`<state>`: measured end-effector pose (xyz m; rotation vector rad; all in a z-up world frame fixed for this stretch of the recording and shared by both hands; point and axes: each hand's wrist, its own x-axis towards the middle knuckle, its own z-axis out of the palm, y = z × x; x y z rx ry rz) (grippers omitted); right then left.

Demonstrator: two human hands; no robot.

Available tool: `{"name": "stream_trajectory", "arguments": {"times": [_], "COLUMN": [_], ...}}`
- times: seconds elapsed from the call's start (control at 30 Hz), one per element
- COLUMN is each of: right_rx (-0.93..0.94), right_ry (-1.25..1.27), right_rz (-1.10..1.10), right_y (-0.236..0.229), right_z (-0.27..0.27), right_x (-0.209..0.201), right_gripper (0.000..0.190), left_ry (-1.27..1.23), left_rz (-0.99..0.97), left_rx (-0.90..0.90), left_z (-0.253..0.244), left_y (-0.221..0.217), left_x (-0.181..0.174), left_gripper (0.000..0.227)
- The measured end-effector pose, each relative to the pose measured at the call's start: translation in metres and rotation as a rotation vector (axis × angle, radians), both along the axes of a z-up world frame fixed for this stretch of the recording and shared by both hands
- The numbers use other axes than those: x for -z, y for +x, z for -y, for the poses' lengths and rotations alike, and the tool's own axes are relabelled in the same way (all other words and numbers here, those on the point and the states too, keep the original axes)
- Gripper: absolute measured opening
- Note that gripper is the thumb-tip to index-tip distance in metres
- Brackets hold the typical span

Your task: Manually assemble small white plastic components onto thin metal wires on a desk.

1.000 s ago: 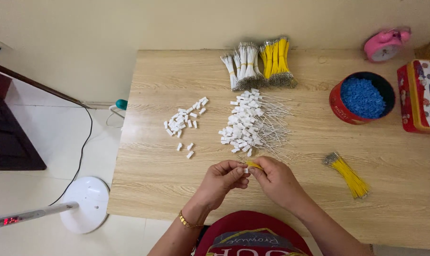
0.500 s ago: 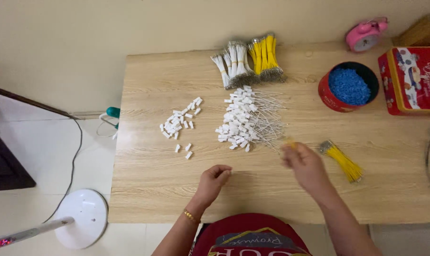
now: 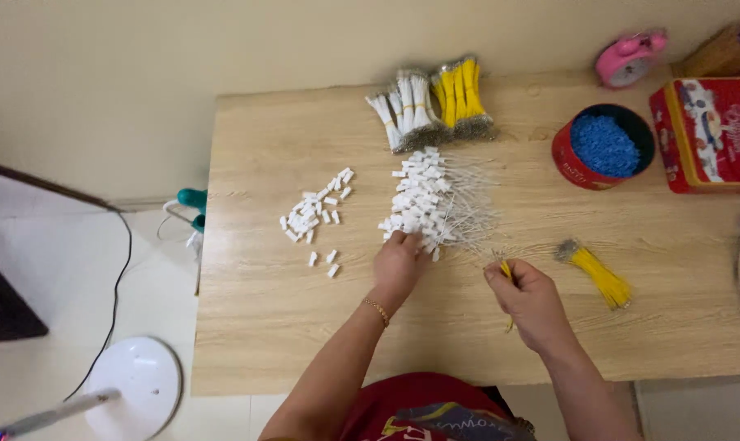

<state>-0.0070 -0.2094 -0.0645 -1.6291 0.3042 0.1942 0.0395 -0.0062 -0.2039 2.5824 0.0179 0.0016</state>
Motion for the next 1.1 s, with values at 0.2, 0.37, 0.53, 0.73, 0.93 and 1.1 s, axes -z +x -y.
{"name": "stream_trajectory", "arguments": {"times": [0.2, 0.37, 0.53, 0.73, 0.93, 1.1], "right_rx": [-0.019, -0.026, -0.138, -0.281, -0.37, -0.338], "right_ry": [-0.02, -0.031, -0.103, -0.467, -0.618, -0.557], "right_rz": [-0.089, -0.04, 0.087, 0.5, 0.603, 0.591], "right_y": [0.001, 0.011, 0.025, 0.019, 0.015, 0.01], "right_z": [0.001, -0.009, -0.018, -0.045, -0.051, -0.047], "right_x": [-0.01, -0.042, -0.063, -0.086, -0.106, -0.11], "right_gripper": [0.013, 0.007, 0.005, 0.014, 0.021, 0.022], "left_ry": [-0.105, -0.323, -0.933, -1.371, -1.782, -1.922], "left_rz": [-0.062, -0.238, -0.197, -0.234, -0.391, -0.413], "left_rx": [0.032, -0.07, -0.158, -0.105, -0.148, -0.132], "left_z": [-0.004, -0.019, -0.031, -0.04, -0.04, -0.031], "left_y": [0.017, 0.011, -0.014, -0.039, -0.053, -0.058], "left_x": [0.016, -0.013, -0.086, -0.147, -0.18, -0.183], "left_gripper": [0.02, 0.024, 0.03, 0.032, 0.021, 0.022]}}
